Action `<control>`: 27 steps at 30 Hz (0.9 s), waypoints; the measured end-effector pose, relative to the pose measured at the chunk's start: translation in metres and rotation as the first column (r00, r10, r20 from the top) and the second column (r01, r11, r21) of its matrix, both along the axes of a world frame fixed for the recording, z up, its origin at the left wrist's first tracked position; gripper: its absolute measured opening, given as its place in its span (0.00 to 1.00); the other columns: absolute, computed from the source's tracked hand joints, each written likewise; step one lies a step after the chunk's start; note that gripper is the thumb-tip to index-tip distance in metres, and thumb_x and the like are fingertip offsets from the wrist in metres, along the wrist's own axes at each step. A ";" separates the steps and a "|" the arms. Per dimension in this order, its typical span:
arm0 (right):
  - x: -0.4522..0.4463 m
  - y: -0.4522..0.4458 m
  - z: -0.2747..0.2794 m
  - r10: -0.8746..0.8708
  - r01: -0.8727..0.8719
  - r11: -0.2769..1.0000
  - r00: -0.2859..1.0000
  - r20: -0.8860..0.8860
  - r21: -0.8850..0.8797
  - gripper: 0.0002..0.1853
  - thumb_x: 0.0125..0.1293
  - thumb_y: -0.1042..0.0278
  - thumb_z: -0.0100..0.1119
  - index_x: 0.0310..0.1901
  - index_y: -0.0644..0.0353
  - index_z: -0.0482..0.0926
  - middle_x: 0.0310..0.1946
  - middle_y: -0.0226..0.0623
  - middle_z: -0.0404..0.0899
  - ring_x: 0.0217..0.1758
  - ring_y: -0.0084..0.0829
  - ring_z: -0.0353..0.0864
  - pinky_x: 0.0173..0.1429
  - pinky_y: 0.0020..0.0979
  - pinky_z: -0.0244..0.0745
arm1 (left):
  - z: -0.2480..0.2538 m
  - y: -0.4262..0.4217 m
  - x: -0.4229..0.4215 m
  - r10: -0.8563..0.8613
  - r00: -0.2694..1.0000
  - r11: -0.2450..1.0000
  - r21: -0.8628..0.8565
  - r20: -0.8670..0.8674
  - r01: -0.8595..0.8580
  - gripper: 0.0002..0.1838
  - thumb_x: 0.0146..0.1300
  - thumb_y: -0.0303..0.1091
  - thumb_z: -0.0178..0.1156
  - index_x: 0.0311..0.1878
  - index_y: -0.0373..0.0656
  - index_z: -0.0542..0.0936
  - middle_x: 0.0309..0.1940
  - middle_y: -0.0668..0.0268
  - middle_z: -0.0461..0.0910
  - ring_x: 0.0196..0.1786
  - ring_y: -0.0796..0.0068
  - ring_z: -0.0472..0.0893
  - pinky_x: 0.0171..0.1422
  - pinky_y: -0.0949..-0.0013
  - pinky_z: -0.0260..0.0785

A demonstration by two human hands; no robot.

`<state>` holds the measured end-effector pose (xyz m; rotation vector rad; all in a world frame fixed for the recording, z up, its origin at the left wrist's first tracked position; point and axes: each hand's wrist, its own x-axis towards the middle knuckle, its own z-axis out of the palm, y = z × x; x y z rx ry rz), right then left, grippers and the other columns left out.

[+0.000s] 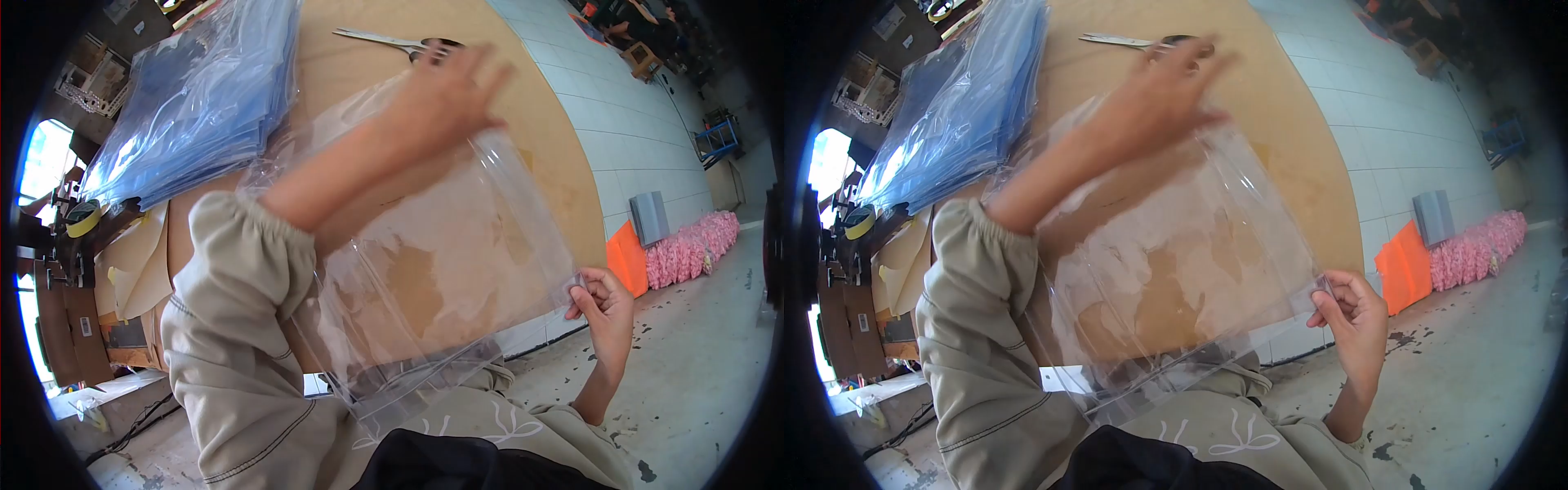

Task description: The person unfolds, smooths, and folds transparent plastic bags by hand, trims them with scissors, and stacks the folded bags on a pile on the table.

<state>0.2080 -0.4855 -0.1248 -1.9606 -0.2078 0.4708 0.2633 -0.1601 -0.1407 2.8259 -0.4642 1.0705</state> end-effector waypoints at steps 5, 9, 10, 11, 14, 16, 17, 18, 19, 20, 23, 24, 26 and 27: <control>-0.007 -0.003 -0.008 0.006 0.001 0.997 0.997 0.083 -0.081 0.21 0.63 0.79 0.58 0.59 0.62 0.75 0.27 0.32 0.78 0.24 0.19 0.73 0.32 0.20 0.71 | -0.016 -0.064 -0.058 -0.343 0.881 0.937 -0.056 -0.327 0.344 0.32 0.64 0.61 0.49 0.70 0.62 0.63 0.73 0.58 0.52 0.75 0.49 0.49 0.68 0.25 0.41; -0.016 0.001 -0.011 0.118 -0.058 0.978 0.947 0.299 -0.201 0.23 0.62 0.80 0.59 0.60 0.57 0.76 0.29 0.31 0.76 0.25 0.19 0.72 0.32 0.21 0.69 | -0.018 -0.056 -0.066 -0.346 0.827 0.927 -0.021 -0.443 0.376 0.34 0.62 0.67 0.45 0.70 0.66 0.63 0.75 0.58 0.49 0.76 0.45 0.45 0.66 0.21 0.39; -0.018 0.003 -0.011 0.138 -0.063 0.971 0.935 0.328 -0.229 0.23 0.62 0.79 0.59 0.60 0.57 0.76 0.29 0.31 0.76 0.25 0.19 0.71 0.32 0.22 0.68 | -0.018 -0.053 -0.066 -0.367 0.820 0.917 -0.021 -0.438 0.399 0.35 0.62 0.67 0.46 0.70 0.67 0.63 0.75 0.58 0.49 0.76 0.45 0.45 0.66 0.21 0.39; -0.018 0.003 -0.011 0.162 -0.070 0.964 0.920 0.357 -0.257 0.23 0.62 0.79 0.59 0.60 0.57 0.76 0.30 0.30 0.76 0.25 0.20 0.70 0.31 0.22 0.67 | -0.017 -0.051 -0.065 -0.387 0.815 0.907 -0.020 -0.432 0.420 0.35 0.61 0.67 0.47 0.70 0.67 0.63 0.75 0.58 0.49 0.76 0.45 0.45 0.65 0.21 0.39; -0.012 0.000 -0.010 0.336 -0.142 0.909 0.805 0.489 -0.392 0.21 0.64 0.77 0.58 0.59 0.57 0.76 0.25 0.30 0.73 0.24 0.18 0.68 0.30 0.22 0.65 | -0.015 -0.046 -0.066 -0.439 0.782 0.875 -0.013 -0.443 0.484 0.34 0.61 0.67 0.48 0.69 0.68 0.64 0.74 0.58 0.49 0.76 0.45 0.46 0.66 0.21 0.39; -0.005 0.000 -0.012 0.180 -0.110 0.971 0.921 0.344 -0.214 0.18 0.66 0.75 0.57 0.57 0.58 0.78 0.23 0.31 0.71 0.23 0.17 0.66 0.29 0.21 0.64 | -0.017 -0.045 -0.065 -0.429 0.797 0.879 0.006 -0.424 0.476 0.34 0.62 0.66 0.46 0.70 0.66 0.63 0.74 0.56 0.49 0.76 0.45 0.46 0.66 0.23 0.41; -0.003 0.004 -0.014 0.106 -0.076 0.989 0.962 0.252 -0.123 0.16 0.67 0.75 0.56 0.56 0.59 0.78 0.22 0.31 0.71 0.23 0.17 0.65 0.28 0.21 0.63 | -0.018 -0.047 -0.067 -0.422 0.804 0.881 0.019 -0.419 0.473 0.34 0.63 0.66 0.46 0.70 0.66 0.62 0.74 0.56 0.49 0.75 0.45 0.47 0.66 0.24 0.42; -0.003 0.010 -0.016 0.070 -0.046 0.994 0.961 0.268 -0.097 0.12 0.68 0.72 0.56 0.51 0.62 0.80 0.20 0.30 0.70 0.23 0.14 0.64 0.27 0.20 0.61 | -0.018 -0.048 -0.074 -0.359 0.834 0.915 0.020 -0.419 0.404 0.34 0.64 0.65 0.45 0.71 0.64 0.62 0.74 0.55 0.49 0.75 0.44 0.47 0.67 0.24 0.42; -0.003 0.013 -0.016 0.112 -0.059 0.983 0.945 0.308 -0.175 0.12 0.67 0.72 0.56 0.51 0.63 0.79 0.20 0.32 0.71 0.22 0.16 0.65 0.27 0.22 0.62 | -0.017 -0.050 -0.081 -0.291 0.863 0.943 0.027 -0.412 0.331 0.34 0.65 0.64 0.44 0.71 0.62 0.61 0.74 0.53 0.49 0.75 0.43 0.47 0.67 0.25 0.43; -0.003 0.014 -0.014 0.158 -0.068 0.964 0.926 0.344 -0.257 0.12 0.67 0.71 0.57 0.50 0.64 0.78 0.20 0.33 0.72 0.21 0.18 0.66 0.26 0.23 0.62 | -0.015 -0.051 -0.090 -0.222 0.888 0.967 0.029 -0.402 0.254 0.34 0.66 0.63 0.44 0.72 0.60 0.60 0.74 0.52 0.48 0.75 0.43 0.47 0.67 0.26 0.44; -0.003 0.018 0.016 0.359 -0.125 0.783 0.891 0.279 -0.609 0.15 0.65 0.68 0.60 0.51 0.64 0.75 0.21 0.40 0.75 0.20 0.30 0.71 0.27 0.30 0.64 | -0.006 -0.033 -0.145 0.107 0.918 0.990 0.122 -0.383 -0.064 0.37 0.64 0.65 0.46 0.71 0.56 0.62 0.72 0.48 0.54 0.73 0.40 0.51 0.69 0.28 0.41; -0.003 0.020 0.027 0.417 -0.141 0.681 0.881 0.223 -0.718 0.16 0.64 0.67 0.61 0.51 0.64 0.74 0.22 0.42 0.76 0.21 0.34 0.73 0.27 0.33 0.65 | 0.003 -0.023 -0.166 0.213 0.869 0.976 0.144 -0.446 -0.166 0.36 0.66 0.62 0.45 0.72 0.53 0.59 0.73 0.46 0.49 0.74 0.39 0.47 0.70 0.30 0.39; 0.009 0.017 0.040 0.578 -0.103 0.595 0.744 0.335 -0.797 0.19 0.63 0.65 0.61 0.52 0.64 0.73 0.25 0.46 0.77 0.25 0.42 0.75 0.30 0.38 0.67 | 0.009 -0.009 -0.200 0.361 0.787 0.930 0.123 -0.501 -0.348 0.38 0.67 0.60 0.45 0.74 0.50 0.55 0.74 0.43 0.42 0.75 0.37 0.40 0.72 0.33 0.36; 0.015 0.021 0.046 0.647 -0.068 0.558 0.660 0.382 -0.827 0.20 0.62 0.64 0.62 0.53 0.63 0.73 0.27 0.48 0.77 0.27 0.46 0.76 0.31 0.41 0.68 | 0.006 -0.003 -0.213 0.406 0.766 0.900 0.076 -0.498 -0.428 0.39 0.66 0.62 0.46 0.74 0.50 0.55 0.74 0.43 0.41 0.75 0.37 0.39 0.73 0.34 0.35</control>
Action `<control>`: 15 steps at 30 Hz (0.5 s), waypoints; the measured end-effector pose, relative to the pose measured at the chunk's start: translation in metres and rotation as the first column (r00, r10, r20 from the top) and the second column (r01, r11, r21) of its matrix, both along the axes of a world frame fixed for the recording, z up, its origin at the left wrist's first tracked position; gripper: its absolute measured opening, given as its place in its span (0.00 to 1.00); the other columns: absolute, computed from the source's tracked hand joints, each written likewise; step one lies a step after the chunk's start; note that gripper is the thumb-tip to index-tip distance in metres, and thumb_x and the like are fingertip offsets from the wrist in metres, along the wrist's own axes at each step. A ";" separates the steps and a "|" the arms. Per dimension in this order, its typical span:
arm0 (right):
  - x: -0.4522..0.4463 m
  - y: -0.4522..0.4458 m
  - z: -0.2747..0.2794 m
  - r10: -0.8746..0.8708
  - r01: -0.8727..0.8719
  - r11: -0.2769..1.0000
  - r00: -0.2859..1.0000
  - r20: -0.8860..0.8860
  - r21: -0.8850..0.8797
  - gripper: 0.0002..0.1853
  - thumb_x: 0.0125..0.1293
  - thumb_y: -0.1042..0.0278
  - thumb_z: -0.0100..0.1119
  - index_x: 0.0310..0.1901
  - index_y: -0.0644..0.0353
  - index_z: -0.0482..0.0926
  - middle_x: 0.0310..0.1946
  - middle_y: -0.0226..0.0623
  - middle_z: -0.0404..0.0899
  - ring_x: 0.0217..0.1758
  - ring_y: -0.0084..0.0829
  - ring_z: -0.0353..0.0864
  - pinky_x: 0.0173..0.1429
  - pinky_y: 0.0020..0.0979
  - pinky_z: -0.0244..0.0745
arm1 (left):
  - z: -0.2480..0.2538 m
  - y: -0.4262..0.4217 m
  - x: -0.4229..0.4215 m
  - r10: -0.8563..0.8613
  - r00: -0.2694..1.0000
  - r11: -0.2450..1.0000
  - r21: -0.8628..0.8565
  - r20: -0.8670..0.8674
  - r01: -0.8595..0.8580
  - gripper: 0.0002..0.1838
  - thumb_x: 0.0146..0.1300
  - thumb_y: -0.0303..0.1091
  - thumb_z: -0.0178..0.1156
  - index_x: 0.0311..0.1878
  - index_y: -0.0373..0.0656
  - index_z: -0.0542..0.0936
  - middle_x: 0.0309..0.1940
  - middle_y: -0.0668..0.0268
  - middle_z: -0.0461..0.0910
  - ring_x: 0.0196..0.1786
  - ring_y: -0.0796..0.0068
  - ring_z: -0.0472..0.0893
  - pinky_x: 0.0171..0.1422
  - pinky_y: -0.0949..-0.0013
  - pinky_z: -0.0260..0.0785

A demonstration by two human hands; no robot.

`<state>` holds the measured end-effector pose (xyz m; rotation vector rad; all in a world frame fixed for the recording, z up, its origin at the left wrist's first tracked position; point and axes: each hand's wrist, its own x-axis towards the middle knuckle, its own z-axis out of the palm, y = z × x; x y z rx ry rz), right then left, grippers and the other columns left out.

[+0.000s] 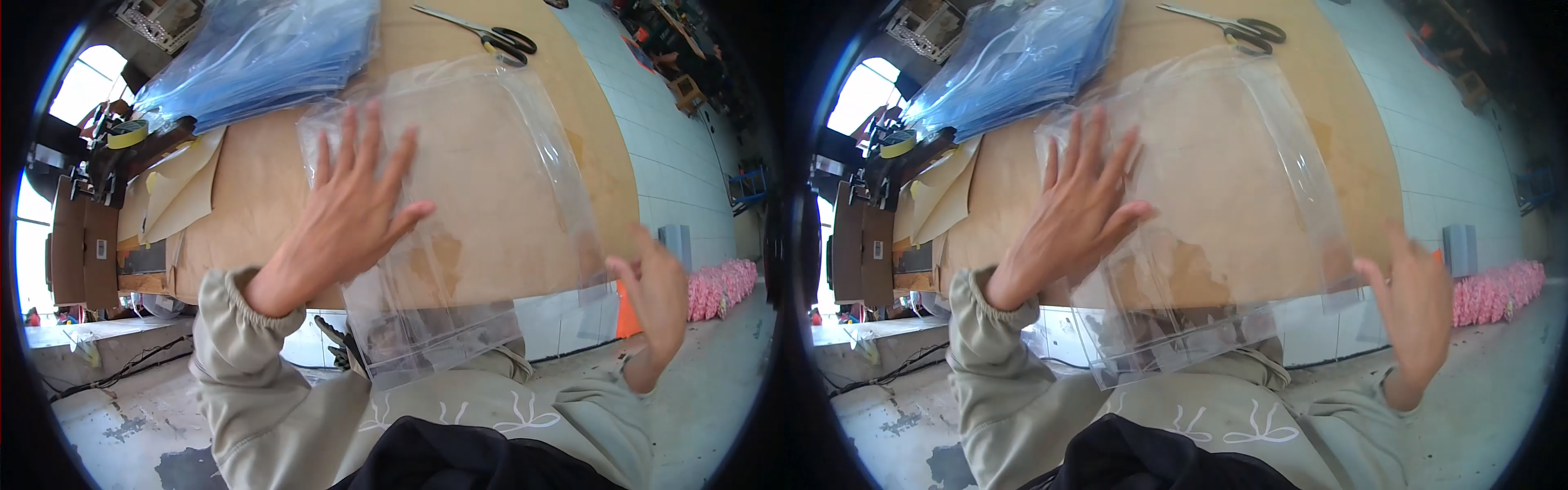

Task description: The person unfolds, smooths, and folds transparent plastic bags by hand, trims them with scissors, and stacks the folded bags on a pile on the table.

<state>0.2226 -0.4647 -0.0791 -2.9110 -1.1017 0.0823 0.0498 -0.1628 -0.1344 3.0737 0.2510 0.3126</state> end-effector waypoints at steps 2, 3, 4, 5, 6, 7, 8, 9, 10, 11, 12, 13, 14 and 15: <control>0.016 0.042 0.014 0.141 -0.153 0.981 0.985 0.101 0.123 0.21 0.63 0.60 0.60 0.53 0.63 0.73 0.35 0.49 0.78 0.35 0.47 0.78 0.38 0.43 0.70 | 0.000 0.005 -0.008 0.087 0.996 0.996 -0.039 0.025 -0.086 0.42 0.63 0.64 0.48 0.74 0.50 0.55 0.74 0.42 0.39 0.75 0.36 0.37 0.73 0.35 0.34; 0.027 0.068 0.012 0.287 -0.306 0.918 0.952 0.109 0.254 0.21 0.63 0.60 0.59 0.54 0.63 0.73 0.41 0.50 0.76 0.40 0.48 0.77 0.43 0.42 0.71 | 0.001 0.006 -0.010 0.087 0.996 0.996 -0.034 0.027 -0.086 0.43 0.62 0.65 0.50 0.74 0.51 0.56 0.74 0.42 0.38 0.75 0.35 0.36 0.73 0.36 0.33; 0.039 0.094 0.005 0.427 -0.445 0.814 0.894 0.136 0.372 0.21 0.64 0.59 0.59 0.54 0.63 0.73 0.47 0.51 0.75 0.46 0.49 0.77 0.47 0.41 0.72 | 0.001 0.006 -0.010 0.089 0.996 0.996 -0.032 0.030 -0.088 0.44 0.60 0.66 0.51 0.74 0.51 0.56 0.74 0.41 0.37 0.75 0.35 0.35 0.73 0.36 0.33; 0.051 0.123 -0.002 0.539 -0.592 0.725 0.806 0.244 0.352 0.23 0.66 0.55 0.56 0.56 0.63 0.72 0.52 0.51 0.72 0.53 0.48 0.74 0.55 0.42 0.68 | 0.001 0.007 -0.010 0.074 0.997 0.997 -0.002 0.019 -0.074 0.44 0.59 0.67 0.51 0.73 0.52 0.57 0.74 0.40 0.37 0.75 0.34 0.35 0.73 0.35 0.34; 0.063 0.146 -0.012 0.631 -0.720 0.619 0.694 0.347 0.314 0.25 0.67 0.52 0.54 0.58 0.62 0.71 0.58 0.50 0.69 0.60 0.48 0.70 0.63 0.43 0.65 | 0.000 0.008 -0.008 0.058 0.998 0.998 0.029 0.007 -0.058 0.45 0.58 0.68 0.52 0.73 0.53 0.58 0.73 0.38 0.37 0.75 0.33 0.35 0.73 0.35 0.34; 0.074 0.161 -0.029 0.621 -0.740 0.628 0.663 0.418 0.241 0.28 0.68 0.49 0.51 0.60 0.62 0.69 0.60 0.48 0.68 0.63 0.46 0.68 0.66 0.46 0.61 | 0.000 0.009 -0.005 0.040 0.999 0.997 0.063 -0.006 -0.039 0.45 0.56 0.70 0.52 0.73 0.55 0.59 0.73 0.37 0.37 0.74 0.32 0.34 0.73 0.35 0.35; 0.083 0.174 -0.048 0.608 -0.749 0.640 0.629 0.484 0.170 0.30 0.69 0.45 0.48 0.62 0.62 0.67 0.62 0.47 0.66 0.66 0.45 0.65 0.69 0.48 0.56 | 0.000 0.010 -0.005 0.048 0.999 0.999 0.023 -0.012 -0.048 0.45 0.56 0.70 0.53 0.73 0.56 0.59 0.73 0.36 0.38 0.74 0.31 0.35 0.72 0.35 0.36; 0.089 0.181 -0.060 0.594 -0.749 0.655 0.590 0.547 0.099 0.32 0.69 0.42 0.45 0.63 0.62 0.66 0.65 0.45 0.64 0.69 0.43 0.62 0.72 0.50 0.52 | -0.001 0.009 -0.005 0.054 0.998 0.998 -0.016 -0.018 -0.054 0.45 0.55 0.70 0.53 0.72 0.58 0.60 0.72 0.34 0.39 0.74 0.30 0.36 0.72 0.34 0.37; 0.091 0.182 -0.066 0.588 -0.709 0.701 0.639 0.496 0.081 0.33 0.69 0.41 0.43 0.64 0.61 0.65 0.65 0.44 0.63 0.70 0.42 0.61 0.73 0.51 0.49 | -0.001 0.010 -0.004 0.059 0.998 0.996 -0.060 -0.028 -0.061 0.44 0.55 0.71 0.53 0.72 0.60 0.61 0.72 0.33 0.39 0.73 0.28 0.36 0.72 0.34 0.38; 0.090 0.179 -0.070 0.579 -0.665 0.744 0.686 0.440 0.058 0.35 0.69 0.39 0.40 0.65 0.61 0.64 0.66 0.43 0.63 0.71 0.41 0.59 0.74 0.52 0.45 | 0.000 0.012 -0.004 0.059 0.998 0.996 -0.059 -0.036 -0.061 0.45 0.54 0.71 0.53 0.72 0.61 0.61 0.71 0.32 0.41 0.73 0.28 0.38 0.71 0.33 0.39; 0.092 0.179 -0.070 0.569 -0.625 0.780 0.727 0.386 0.026 0.36 0.70 0.37 0.38 0.66 0.61 0.62 0.67 0.42 0.62 0.72 0.40 0.58 0.75 0.54 0.42 | 0.001 0.013 -0.002 0.063 0.997 0.996 -0.061 -0.039 -0.066 0.45 0.53 0.72 0.53 0.72 0.62 0.61 0.70 0.31 0.42 0.73 0.27 0.40 0.71 0.33 0.40; 0.091 0.178 -0.068 0.570 -0.600 0.800 0.749 0.338 -0.018 0.36 0.70 0.37 0.38 0.66 0.61 0.63 0.67 0.41 0.62 0.71 0.39 0.58 0.75 0.54 0.42 | 0.003 0.012 -0.003 0.063 0.997 0.996 -0.066 -0.053 -0.066 0.45 0.52 0.73 0.54 0.72 0.63 0.61 0.70 0.30 0.43 0.72 0.26 0.42 0.70 0.33 0.41; 0.087 0.178 -0.059 0.559 -0.570 0.820 0.775 0.294 -0.058 0.36 0.70 0.37 0.38 0.66 0.61 0.63 0.67 0.41 0.63 0.71 0.39 0.59 0.75 0.53 0.43 | 0.004 0.012 -0.004 0.058 0.996 0.996 -0.062 -0.067 -0.063 0.45 0.52 0.73 0.54 0.72 0.63 0.61 0.69 0.29 0.45 0.72 0.26 0.43 0.70 0.32 0.42; 0.085 0.181 -0.046 0.545 -0.539 0.836 0.796 0.264 -0.100 0.35 0.70 0.38 0.37 0.66 0.61 0.63 0.66 0.41 0.63 0.71 0.39 0.60 0.75 0.53 0.43 | 0.006 0.013 -0.002 0.056 0.996 0.997 -0.050 -0.068 -0.059 0.45 0.52 0.73 0.54 0.72 0.63 0.61 0.68 0.29 0.46 0.71 0.26 0.45 0.69 0.32 0.42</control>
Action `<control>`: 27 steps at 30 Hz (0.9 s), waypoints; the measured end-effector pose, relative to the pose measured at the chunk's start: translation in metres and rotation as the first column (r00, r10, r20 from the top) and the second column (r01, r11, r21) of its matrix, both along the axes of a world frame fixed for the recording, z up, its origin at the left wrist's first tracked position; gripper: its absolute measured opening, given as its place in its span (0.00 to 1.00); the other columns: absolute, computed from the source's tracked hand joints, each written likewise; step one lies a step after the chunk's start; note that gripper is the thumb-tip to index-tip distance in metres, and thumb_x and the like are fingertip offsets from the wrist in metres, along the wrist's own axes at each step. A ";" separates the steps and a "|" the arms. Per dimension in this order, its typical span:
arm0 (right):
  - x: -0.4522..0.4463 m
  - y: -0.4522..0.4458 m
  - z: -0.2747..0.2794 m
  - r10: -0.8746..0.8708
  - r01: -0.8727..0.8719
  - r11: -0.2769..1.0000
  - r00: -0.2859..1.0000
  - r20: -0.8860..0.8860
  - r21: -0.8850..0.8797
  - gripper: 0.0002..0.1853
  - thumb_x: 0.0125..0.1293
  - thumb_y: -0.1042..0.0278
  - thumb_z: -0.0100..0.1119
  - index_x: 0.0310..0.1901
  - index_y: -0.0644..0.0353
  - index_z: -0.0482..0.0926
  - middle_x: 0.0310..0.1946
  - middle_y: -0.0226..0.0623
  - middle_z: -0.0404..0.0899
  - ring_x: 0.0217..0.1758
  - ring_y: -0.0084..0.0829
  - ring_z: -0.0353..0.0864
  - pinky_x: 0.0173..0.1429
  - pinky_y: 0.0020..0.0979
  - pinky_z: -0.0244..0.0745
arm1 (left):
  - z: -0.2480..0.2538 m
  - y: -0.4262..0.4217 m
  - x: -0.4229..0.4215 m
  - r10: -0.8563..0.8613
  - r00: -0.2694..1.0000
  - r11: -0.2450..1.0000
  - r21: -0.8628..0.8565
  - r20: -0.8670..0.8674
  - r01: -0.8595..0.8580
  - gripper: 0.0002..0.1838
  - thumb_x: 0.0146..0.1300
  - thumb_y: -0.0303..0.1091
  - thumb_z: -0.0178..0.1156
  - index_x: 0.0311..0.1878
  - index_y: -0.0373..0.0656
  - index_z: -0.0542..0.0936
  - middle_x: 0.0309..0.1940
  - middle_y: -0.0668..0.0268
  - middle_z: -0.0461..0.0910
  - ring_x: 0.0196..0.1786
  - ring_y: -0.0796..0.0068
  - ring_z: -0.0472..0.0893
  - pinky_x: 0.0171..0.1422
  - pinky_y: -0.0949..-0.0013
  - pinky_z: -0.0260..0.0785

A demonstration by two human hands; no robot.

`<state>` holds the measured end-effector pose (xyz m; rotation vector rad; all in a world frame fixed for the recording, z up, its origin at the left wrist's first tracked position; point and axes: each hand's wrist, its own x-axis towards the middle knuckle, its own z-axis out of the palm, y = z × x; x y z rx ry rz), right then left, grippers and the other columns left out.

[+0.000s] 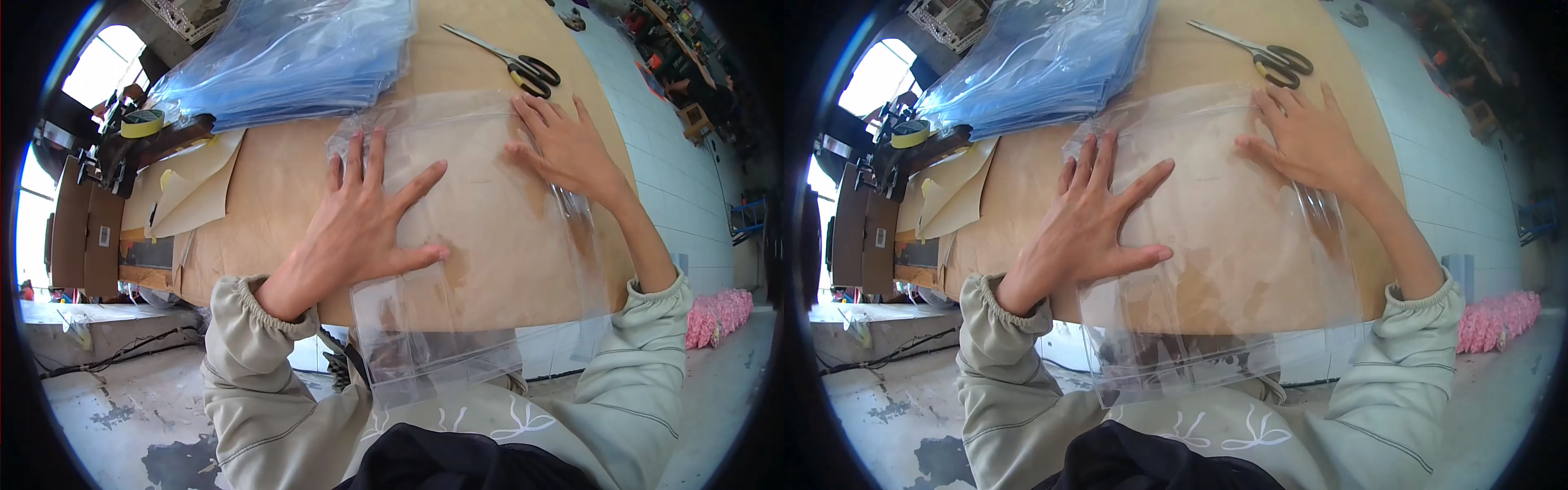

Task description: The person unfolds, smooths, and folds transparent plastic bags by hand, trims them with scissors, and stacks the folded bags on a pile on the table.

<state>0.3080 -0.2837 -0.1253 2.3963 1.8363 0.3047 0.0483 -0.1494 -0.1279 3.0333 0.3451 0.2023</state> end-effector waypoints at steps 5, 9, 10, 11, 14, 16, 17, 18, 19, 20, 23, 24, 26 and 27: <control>0.016 0.029 0.007 0.140 -0.138 0.990 0.988 -0.058 0.030 0.35 0.71 0.38 0.35 0.66 0.60 0.65 0.66 0.40 0.65 0.71 0.38 0.60 0.74 0.55 0.45 | 0.004 0.001 0.002 -0.009 1.000 0.999 0.037 -0.014 0.009 0.45 0.52 0.73 0.53 0.72 0.63 0.61 0.66 0.27 0.50 0.70 0.26 0.49 0.68 0.31 0.43; 0.015 0.032 -0.028 0.226 -0.214 0.953 0.974 -0.031 0.215 0.33 0.71 0.39 0.38 0.64 0.61 0.67 0.65 0.41 0.66 0.71 0.38 0.60 0.73 0.55 0.48 | -0.004 0.004 0.003 -0.032 0.999 0.999 0.044 0.035 0.031 0.46 0.52 0.74 0.52 0.72 0.62 0.61 0.65 0.26 0.50 0.69 0.25 0.49 0.68 0.29 0.41; 0.012 0.034 -0.026 0.200 -0.199 0.964 0.980 0.014 0.176 0.33 0.71 0.40 0.39 0.64 0.61 0.67 0.64 0.42 0.66 0.70 0.38 0.61 0.71 0.54 0.51 | -0.005 0.003 0.002 -0.036 0.998 0.999 0.038 0.045 0.034 0.46 0.52 0.74 0.52 0.72 0.62 0.61 0.65 0.25 0.50 0.69 0.25 0.49 0.68 0.29 0.41; 0.009 0.038 -0.021 0.171 -0.179 0.973 0.983 0.065 0.148 0.33 0.70 0.40 0.41 0.64 0.61 0.67 0.64 0.42 0.67 0.70 0.38 0.61 0.70 0.53 0.53 | -0.006 0.003 0.002 -0.036 0.998 0.999 0.034 0.051 0.034 0.46 0.52 0.74 0.52 0.72 0.61 0.61 0.65 0.25 0.50 0.69 0.24 0.49 0.68 0.28 0.41; 0.033 0.062 -0.003 0.079 -0.092 0.975 0.994 0.071 0.204 0.34 0.68 0.40 0.46 0.64 0.62 0.66 0.61 0.44 0.69 0.67 0.40 0.65 0.66 0.48 0.61 | -0.006 0.003 0.004 -0.047 0.997 0.998 0.039 0.066 0.044 0.46 0.53 0.74 0.51 0.72 0.60 0.61 0.64 0.25 0.50 0.69 0.24 0.49 0.67 0.27 0.41; 0.072 0.078 -0.007 0.043 -0.029 0.978 0.997 -0.062 0.208 0.35 0.66 0.40 0.49 0.64 0.62 0.67 0.59 0.45 0.71 0.64 0.42 0.69 0.63 0.44 0.65 | -0.007 0.001 0.003 -0.047 0.997 0.998 0.035 0.058 0.045 0.45 0.54 0.74 0.50 0.72 0.60 0.61 0.64 0.25 0.50 0.69 0.23 0.48 0.66 0.26 0.41; 0.100 0.077 -0.020 0.026 0.004 0.983 0.986 -0.164 0.182 0.34 0.65 0.41 0.52 0.63 0.61 0.68 0.57 0.45 0.73 0.61 0.43 0.71 0.61 0.43 0.67 | -0.008 0.000 0.003 -0.046 0.997 0.998 0.034 0.059 0.044 0.45 0.54 0.74 0.50 0.72 0.60 0.61 0.64 0.25 0.50 0.69 0.23 0.48 0.66 0.26 0.41; 0.106 0.075 -0.021 0.006 0.034 0.988 0.966 -0.259 0.152 0.34 0.64 0.41 0.54 0.62 0.61 0.69 0.56 0.46 0.74 0.59 0.44 0.73 0.59 0.41 0.68 | -0.010 -0.001 0.004 -0.046 0.997 0.999 0.032 0.065 0.044 0.45 0.54 0.74 0.50 0.72 0.60 0.61 0.64 0.25 0.50 0.69 0.23 0.48 0.66 0.26 0.41; 0.111 0.071 -0.022 -0.043 0.073 0.990 0.971 -0.237 0.121 0.33 0.62 0.43 0.55 0.61 0.61 0.70 0.55 0.47 0.74 0.58 0.44 0.74 0.58 0.40 0.69 | -0.011 -0.001 0.006 -0.048 0.996 0.998 0.031 0.074 0.045 0.45 0.54 0.74 0.50 0.72 0.60 0.61 0.64 0.25 0.50 0.69 0.22 0.48 0.66 0.25 0.41; 0.108 0.066 -0.013 -0.091 0.112 0.990 0.974 -0.207 0.090 0.33 0.61 0.45 0.55 0.60 0.61 0.71 0.54 0.48 0.75 0.56 0.44 0.74 0.57 0.40 0.69 | -0.011 -0.002 0.009 -0.054 0.996 0.998 0.037 0.076 0.051 0.45 0.54 0.74 0.49 0.72 0.60 0.60 0.64 0.24 0.50 0.69 0.23 0.48 0.66 0.25 0.41; 0.136 0.046 -0.002 -0.102 0.170 0.973 0.924 -0.369 0.156 0.29 0.58 0.50 0.56 0.58 0.60 0.75 0.51 0.47 0.77 0.51 0.40 0.76 0.54 0.37 0.70 | -0.014 -0.006 0.017 -0.079 0.993 0.996 0.039 0.086 0.076 0.46 0.54 0.74 0.49 0.72 0.60 0.60 0.65 0.24 0.50 0.70 0.23 0.47 0.66 0.26 0.40; 0.141 0.040 0.005 -0.074 0.186 0.961 0.886 -0.459 0.206 0.28 0.58 0.52 0.56 0.56 0.60 0.76 0.49 0.45 0.78 0.49 0.37 0.77 0.53 0.36 0.71 | -0.015 -0.008 0.023 -0.095 0.991 0.995 0.040 0.096 0.091 0.46 0.55 0.74 0.49 0.72 0.60 0.60 0.65 0.24 0.49 0.70 0.23 0.46 0.67 0.26 0.40; 0.133 0.018 0.031 -0.119 0.334 0.925 0.708 -0.696 0.182 0.25 0.57 0.57 0.57 0.54 0.62 0.77 0.47 0.41 0.78 0.48 0.32 0.76 0.50 0.29 0.70 | -0.020 -0.009 0.036 -0.120 0.985 0.992 0.041 0.120 0.116 0.45 0.55 0.74 0.48 0.72 0.60 0.59 0.65 0.25 0.49 0.70 0.23 0.46 0.67 0.27 0.40; 0.123 0.004 0.050 -0.130 0.401 0.903 0.595 -0.793 0.153 0.24 0.57 0.59 0.57 0.53 0.64 0.78 0.46 0.39 0.79 0.48 0.29 0.76 0.48 0.26 0.70 | -0.023 -0.008 0.045 -0.132 0.982 0.991 0.040 0.137 0.128 0.45 0.55 0.74 0.48 0.73 0.60 0.59 0.65 0.25 0.49 0.70 0.23 0.45 0.68 0.27 0.39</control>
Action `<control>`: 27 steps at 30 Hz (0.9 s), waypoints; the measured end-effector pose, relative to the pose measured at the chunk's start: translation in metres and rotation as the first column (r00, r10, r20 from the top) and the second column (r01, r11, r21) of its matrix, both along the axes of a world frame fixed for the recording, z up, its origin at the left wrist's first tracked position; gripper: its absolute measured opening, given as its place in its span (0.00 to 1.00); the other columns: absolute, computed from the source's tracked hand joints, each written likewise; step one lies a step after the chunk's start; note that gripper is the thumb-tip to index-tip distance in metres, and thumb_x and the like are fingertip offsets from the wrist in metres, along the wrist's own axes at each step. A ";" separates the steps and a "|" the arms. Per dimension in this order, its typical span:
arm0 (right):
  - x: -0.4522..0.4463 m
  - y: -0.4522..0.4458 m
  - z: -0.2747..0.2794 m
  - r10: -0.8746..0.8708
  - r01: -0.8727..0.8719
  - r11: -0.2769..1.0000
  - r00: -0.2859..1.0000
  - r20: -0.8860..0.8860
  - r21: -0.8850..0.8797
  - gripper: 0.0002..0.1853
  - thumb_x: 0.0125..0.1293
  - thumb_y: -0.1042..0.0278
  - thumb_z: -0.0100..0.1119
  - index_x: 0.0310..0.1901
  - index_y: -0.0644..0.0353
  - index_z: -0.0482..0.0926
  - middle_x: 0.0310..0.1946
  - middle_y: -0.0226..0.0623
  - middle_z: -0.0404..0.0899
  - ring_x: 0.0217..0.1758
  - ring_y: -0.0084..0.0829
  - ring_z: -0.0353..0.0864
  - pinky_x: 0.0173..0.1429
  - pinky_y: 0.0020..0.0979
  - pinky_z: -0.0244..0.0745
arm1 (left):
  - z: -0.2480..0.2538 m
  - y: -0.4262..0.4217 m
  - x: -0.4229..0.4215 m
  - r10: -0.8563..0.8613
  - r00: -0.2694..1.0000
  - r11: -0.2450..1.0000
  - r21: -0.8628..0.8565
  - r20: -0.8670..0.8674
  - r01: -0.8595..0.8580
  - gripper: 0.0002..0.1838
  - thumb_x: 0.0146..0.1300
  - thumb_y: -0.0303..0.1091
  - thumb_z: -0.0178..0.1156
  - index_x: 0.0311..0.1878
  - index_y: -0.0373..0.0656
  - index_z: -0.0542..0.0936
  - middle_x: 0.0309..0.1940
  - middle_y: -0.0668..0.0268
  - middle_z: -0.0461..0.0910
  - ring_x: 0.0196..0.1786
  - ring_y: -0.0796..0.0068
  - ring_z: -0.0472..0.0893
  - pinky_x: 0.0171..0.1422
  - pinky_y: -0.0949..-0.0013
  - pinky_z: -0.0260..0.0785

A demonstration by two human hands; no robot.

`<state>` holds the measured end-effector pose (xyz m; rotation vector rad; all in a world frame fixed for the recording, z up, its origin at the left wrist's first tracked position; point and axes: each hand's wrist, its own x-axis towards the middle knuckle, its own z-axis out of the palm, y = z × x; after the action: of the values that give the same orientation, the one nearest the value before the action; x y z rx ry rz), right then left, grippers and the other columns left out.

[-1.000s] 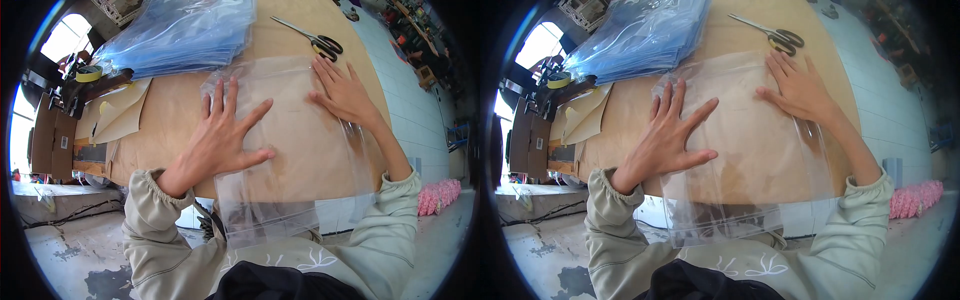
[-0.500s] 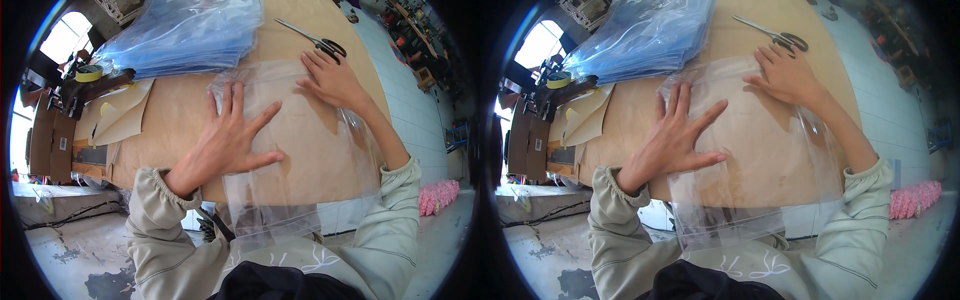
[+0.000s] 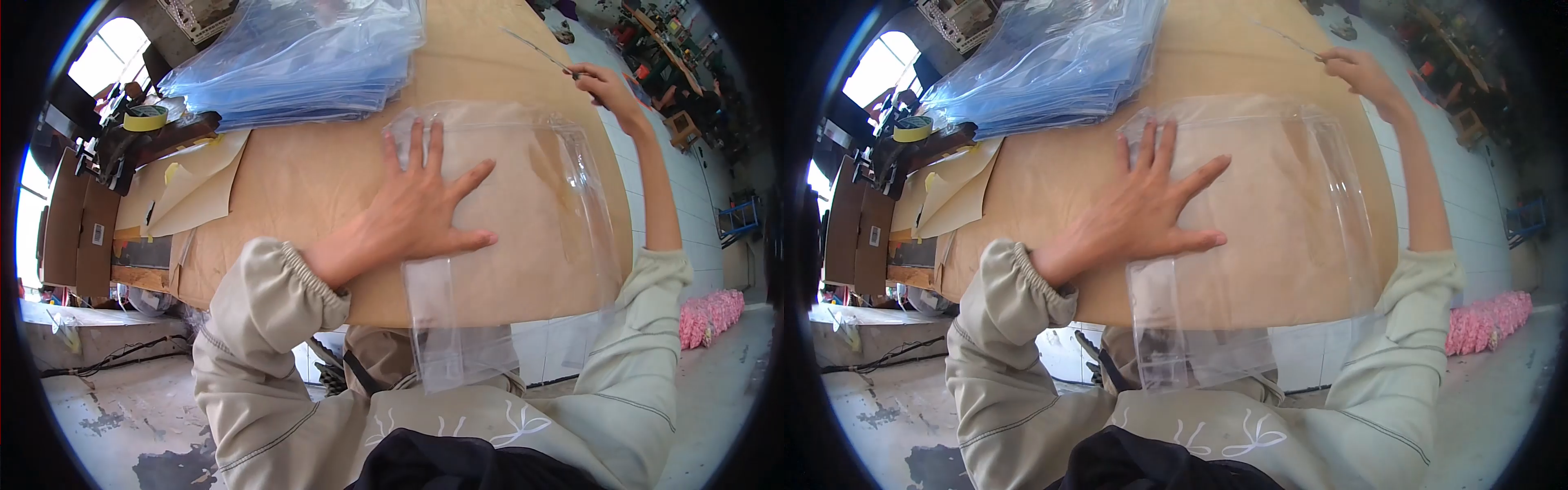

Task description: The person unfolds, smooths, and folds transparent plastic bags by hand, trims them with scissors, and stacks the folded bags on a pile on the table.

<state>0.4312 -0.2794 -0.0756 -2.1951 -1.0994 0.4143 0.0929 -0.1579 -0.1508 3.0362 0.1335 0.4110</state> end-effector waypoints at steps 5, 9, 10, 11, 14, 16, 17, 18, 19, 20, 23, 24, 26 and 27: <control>-0.098 -0.013 0.047 0.595 -0.595 0.801 0.777 -0.207 0.067 0.28 0.53 0.55 0.57 0.52 0.67 0.78 0.45 0.35 0.79 0.45 0.23 0.75 0.46 0.24 0.69 | -0.008 0.014 0.056 -0.086 0.996 0.976 -0.198 0.011 0.086 0.40 0.56 0.70 0.50 0.69 0.59 0.65 0.68 0.33 0.52 0.74 0.36 0.44 0.68 0.27 0.36; -0.206 0.047 0.043 0.842 -0.825 0.538 0.518 -0.151 0.171 0.22 0.61 0.54 0.55 0.42 0.69 0.82 0.37 0.46 0.83 0.43 0.33 0.80 0.49 0.30 0.72 | -0.014 0.024 0.059 -0.143 0.961 0.854 -0.461 0.237 0.240 0.34 0.64 0.57 0.52 0.69 0.50 0.64 0.70 0.48 0.56 0.73 0.47 0.53 0.72 0.42 0.46; -0.230 0.065 0.035 0.871 -0.862 0.478 0.490 0.035 0.171 0.23 0.61 0.51 0.55 0.40 0.68 0.83 0.37 0.46 0.83 0.41 0.40 0.81 0.50 0.35 0.73 | -0.012 0.023 0.053 -0.155 0.954 0.870 -0.422 0.257 0.255 0.33 0.65 0.55 0.51 0.69 0.48 0.64 0.70 0.49 0.57 0.72 0.48 0.55 0.73 0.45 0.47; -0.255 0.079 0.035 0.854 -0.846 0.513 0.521 0.018 0.143 0.25 0.60 0.49 0.54 0.38 0.69 0.82 0.37 0.48 0.83 0.41 0.43 0.81 0.51 0.36 0.74 | -0.010 0.022 0.048 -0.167 0.946 0.884 -0.382 0.278 0.268 0.33 0.67 0.53 0.51 0.69 0.46 0.63 0.70 0.50 0.58 0.72 0.49 0.57 0.74 0.49 0.48; -0.316 0.123 0.011 0.822 -0.837 0.535 0.547 0.158 0.116 0.30 0.60 0.45 0.55 0.38 0.74 0.80 0.38 0.57 0.81 0.48 0.50 0.78 0.53 0.43 0.75 | -0.009 0.011 0.023 -0.249 0.963 0.968 0.066 0.100 0.243 0.36 0.66 0.56 0.49 0.70 0.43 0.60 0.69 0.47 0.59 0.73 0.47 0.56 0.76 0.51 0.44; -0.329 0.122 -0.008 0.835 -0.878 0.463 0.479 0.271 0.126 0.31 0.61 0.45 0.56 0.42 0.75 0.78 0.43 0.62 0.77 0.55 0.52 0.73 0.56 0.47 0.72 | -0.012 -0.009 -0.006 -0.274 0.957 0.960 0.076 0.091 0.268 0.41 0.64 0.61 0.48 0.73 0.46 0.54 0.73 0.51 0.50 0.76 0.50 0.48 0.78 0.51 0.38; -0.336 0.119 -0.013 0.835 -0.895 0.428 0.445 0.322 0.127 0.32 0.61 0.45 0.57 0.44 0.76 0.76 0.45 0.64 0.76 0.59 0.54 0.71 0.58 0.50 0.71 | 0.004 -0.023 -0.020 -0.241 0.970 0.953 -0.181 0.027 0.242 0.43 0.64 0.64 0.47 0.75 0.49 0.51 0.76 0.54 0.44 0.78 0.52 0.42 0.78 0.50 0.34; -0.334 0.107 -0.011 0.852 -0.906 0.411 0.420 0.312 0.100 0.31 0.61 0.46 0.57 0.47 0.75 0.75 0.50 0.65 0.72 0.62 0.55 0.66 0.60 0.53 0.68 | 0.009 -0.029 -0.028 -0.212 0.977 0.963 -0.168 -0.002 0.209 0.43 0.62 0.65 0.47 0.75 0.51 0.52 0.76 0.53 0.44 0.77 0.50 0.43 0.77 0.46 0.34; -0.326 0.089 -0.012 0.868 -0.916 0.394 0.396 0.301 0.070 0.31 0.62 0.47 0.57 0.51 0.74 0.73 0.55 0.66 0.68 0.66 0.57 0.62 0.62 0.56 0.65 | 0.011 -0.032 -0.034 -0.185 0.982 0.972 -0.156 -0.028 0.179 0.43 0.60 0.66 0.47 0.75 0.54 0.53 0.75 0.51 0.43 0.77 0.48 0.44 0.76 0.42 0.35; -0.317 0.068 -0.014 0.844 -0.906 0.410 0.420 0.334 0.104 0.30 0.63 0.48 0.57 0.52 0.73 0.73 0.58 0.68 0.64 0.64 0.59 0.63 0.64 0.54 0.63 | 0.011 -0.034 -0.037 -0.160 0.986 0.978 -0.146 -0.053 0.151 0.43 0.59 0.66 0.47 0.74 0.57 0.54 0.75 0.49 0.43 0.76 0.45 0.45 0.75 0.37 0.36; -0.284 0.001 -0.012 0.789 -0.822 0.564 0.505 0.350 -0.085 0.32 0.63 0.49 0.58 0.60 0.67 0.69 0.63 0.67 0.56 0.67 0.60 0.59 0.66 0.54 0.58 | 0.001 -0.036 -0.034 -0.146 0.989 0.988 0.040 -0.015 0.146 0.41 0.59 0.65 0.50 0.73 0.59 0.58 0.74 0.45 0.42 0.75 0.36 0.43 0.69 0.27 0.38; -0.275 -0.020 -0.008 0.746 -0.754 0.635 0.540 0.390 -0.171 0.35 0.63 0.47 0.58 0.64 0.63 0.65 0.65 0.65 0.54 0.69 0.60 0.56 0.67 0.56 0.56 | 0.000 -0.036 -0.032 -0.143 0.990 0.988 0.057 -0.015 0.143 0.41 0.59 0.65 0.50 0.73 0.58 0.59 0.74 0.44 0.42 0.74 0.33 0.43 0.68 0.26 0.39; -0.255 -0.055 -0.001 0.654 -0.565 0.756 0.645 0.395 -0.330 0.39 0.63 0.43 0.55 0.70 0.55 0.57 0.69 0.62 0.48 0.72 0.59 0.51 0.68 0.60 0.52 | -0.018 -0.032 -0.007 -0.095 0.993 0.993 0.079 0.066 0.090 0.41 0.57 0.66 0.52 0.71 0.56 0.64 0.72 0.39 0.46 0.72 0.29 0.47 0.66 0.24 0.40; -0.245 -0.068 0.000 0.593 -0.450 0.795 0.717 0.366 -0.406 0.40 0.64 0.40 0.52 0.72 0.51 0.53 0.71 0.61 0.45 0.74 0.59 0.48 0.68 0.62 0.49 | -0.012 -0.031 0.004 -0.084 0.995 0.996 -0.007 0.058 0.084 0.41 0.57 0.67 0.52 0.70 0.55 0.64 0.72 0.38 0.48 0.72 0.28 0.48 0.66 0.24 0.41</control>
<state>0.1864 -0.3475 -0.0755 -2.2596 -2.0935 0.2826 0.0972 -0.1892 -0.1629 3.0045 0.0042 0.4889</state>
